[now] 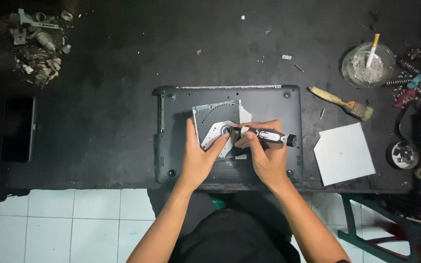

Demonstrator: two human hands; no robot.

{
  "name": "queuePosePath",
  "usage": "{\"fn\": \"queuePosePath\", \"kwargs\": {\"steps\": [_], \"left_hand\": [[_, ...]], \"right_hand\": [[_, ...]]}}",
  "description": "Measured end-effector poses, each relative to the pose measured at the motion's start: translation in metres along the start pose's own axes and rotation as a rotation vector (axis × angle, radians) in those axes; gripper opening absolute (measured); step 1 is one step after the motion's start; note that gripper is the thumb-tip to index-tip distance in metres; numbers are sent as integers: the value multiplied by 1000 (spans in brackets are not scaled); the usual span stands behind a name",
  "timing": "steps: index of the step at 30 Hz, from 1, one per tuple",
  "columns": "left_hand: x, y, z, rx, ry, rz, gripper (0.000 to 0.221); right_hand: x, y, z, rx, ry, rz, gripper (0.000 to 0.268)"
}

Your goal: Removing a CD drive from a laptop using a screwdriver and cleaning it with a brush.

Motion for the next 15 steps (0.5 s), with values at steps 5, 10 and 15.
{"fn": "queuePosePath", "kwargs": {"steps": [5, 10, 15], "left_hand": [[-2, -2, 0, 7, -5, -5, 69], [-3, -2, -2, 13, -15, -9, 67], [-2, -3, 0, 27, -33, 44, 62]], "right_hand": [[1, 1, 1, -1, -8, -43, 17], [2, 1, 0, -3, -1, -38, 16], [-4, 3, 2, -4, -12, -97, 14]]}}
Point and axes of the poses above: each hand's wrist, its own z-axis towards the middle knuckle, its own y-axis out of the palm, x = y × z, the point moved 8 cm from there along z, towards the middle knuckle, and after that the axes turned 4 degrees about -x, right-handed, at the moved point
